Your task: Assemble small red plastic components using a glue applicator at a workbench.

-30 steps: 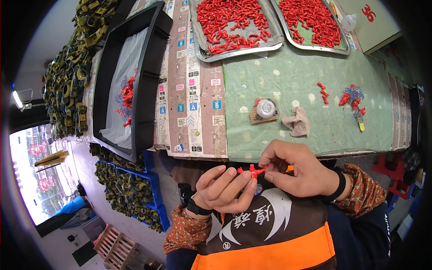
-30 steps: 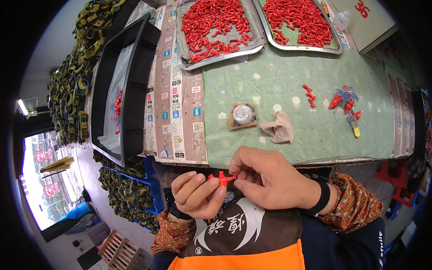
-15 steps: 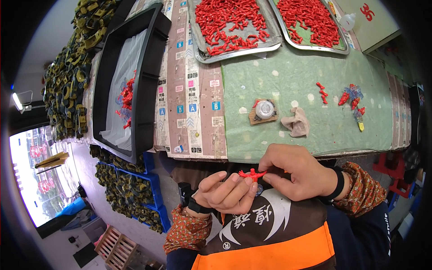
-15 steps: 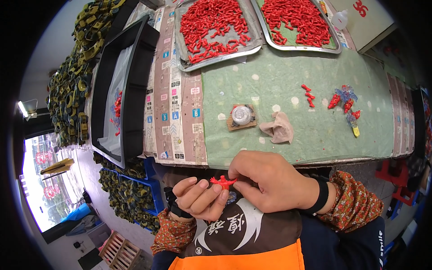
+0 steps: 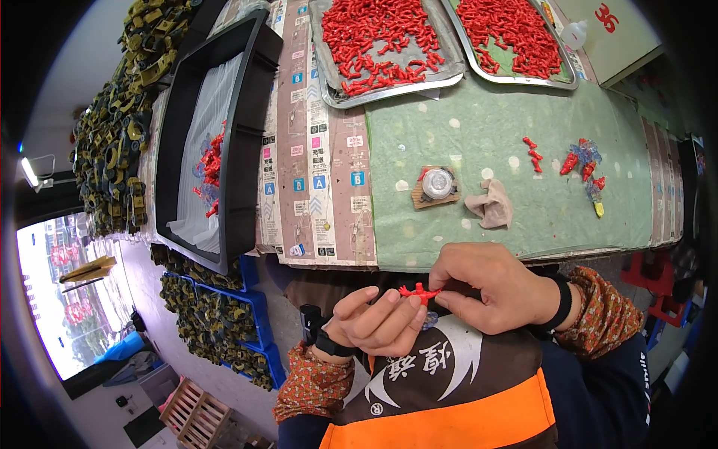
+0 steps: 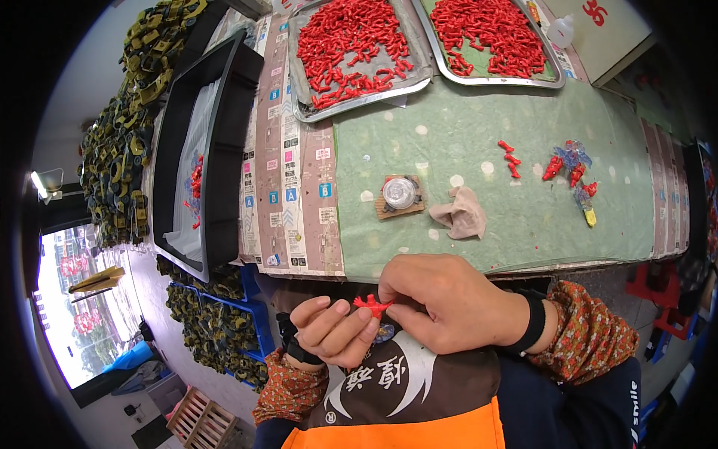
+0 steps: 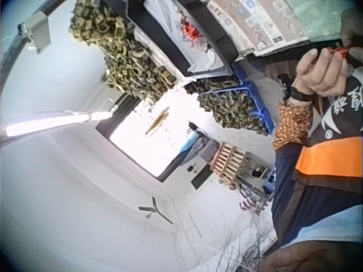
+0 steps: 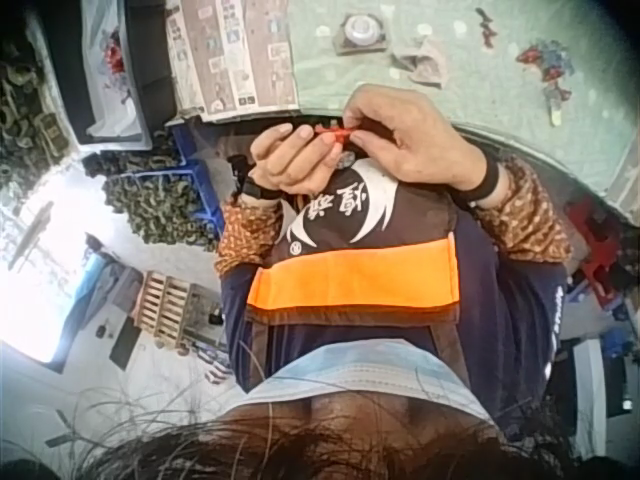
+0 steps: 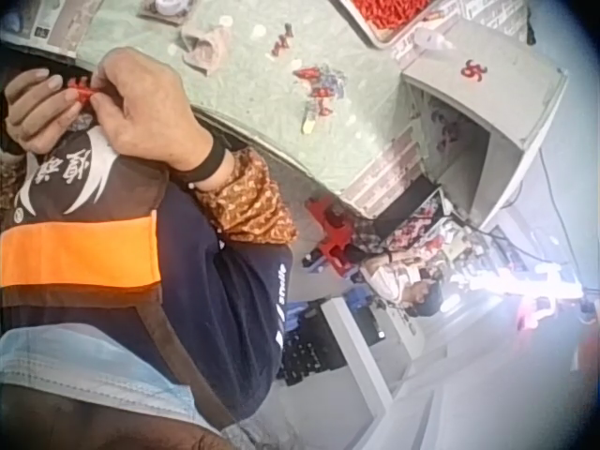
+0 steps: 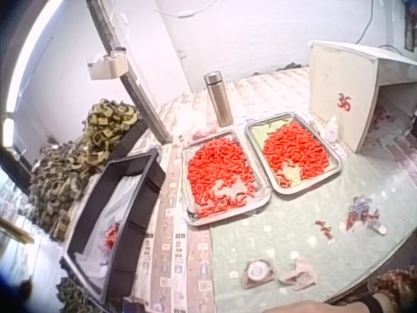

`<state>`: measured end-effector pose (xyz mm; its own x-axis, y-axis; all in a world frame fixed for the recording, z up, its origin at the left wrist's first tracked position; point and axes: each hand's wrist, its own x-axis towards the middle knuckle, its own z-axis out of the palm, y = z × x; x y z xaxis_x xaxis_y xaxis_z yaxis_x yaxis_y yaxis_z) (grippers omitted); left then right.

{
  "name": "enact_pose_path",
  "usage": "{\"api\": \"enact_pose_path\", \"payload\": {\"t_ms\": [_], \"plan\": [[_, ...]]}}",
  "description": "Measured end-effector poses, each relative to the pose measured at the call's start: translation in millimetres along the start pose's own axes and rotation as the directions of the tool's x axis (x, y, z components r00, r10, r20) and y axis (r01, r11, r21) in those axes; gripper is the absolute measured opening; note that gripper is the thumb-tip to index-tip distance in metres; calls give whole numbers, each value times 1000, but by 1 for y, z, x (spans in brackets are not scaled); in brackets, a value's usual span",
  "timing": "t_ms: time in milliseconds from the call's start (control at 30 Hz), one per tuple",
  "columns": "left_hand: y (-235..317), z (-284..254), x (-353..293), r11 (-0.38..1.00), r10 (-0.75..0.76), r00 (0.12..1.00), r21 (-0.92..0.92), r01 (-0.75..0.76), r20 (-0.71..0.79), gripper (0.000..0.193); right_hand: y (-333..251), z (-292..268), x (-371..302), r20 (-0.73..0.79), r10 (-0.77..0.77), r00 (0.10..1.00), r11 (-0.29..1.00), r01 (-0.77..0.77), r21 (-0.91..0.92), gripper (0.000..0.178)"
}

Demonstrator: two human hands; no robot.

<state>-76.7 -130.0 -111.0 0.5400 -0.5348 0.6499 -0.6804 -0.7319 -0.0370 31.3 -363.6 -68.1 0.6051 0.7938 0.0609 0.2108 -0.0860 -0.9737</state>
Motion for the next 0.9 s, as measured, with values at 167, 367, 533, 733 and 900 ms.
{"api": "enact_pose_path", "payload": {"t_ms": [167,367,533,733,900], "plan": [[2,-3,0,1000,16,1000,23,-16,19,24,1,-1,-2,-5,-1,1000,1000,1,6,14],[1,-10,7,999,10,999,37,-11,34,25,-5,-6,3,52,67,996,997,-69,33,12],[-3,-6,18,976,-183,983,-117,182,1,33,-7,-14,8,77,105,991,990,-111,86,15],[-56,-26,34,811,-583,785,-206,548,-210,43,-5,-32,0,-111,209,971,960,-183,213,21],[-143,-75,31,350,-934,330,-525,776,-135,36,2,-48,-11,-208,307,929,940,-262,217,22]]}}
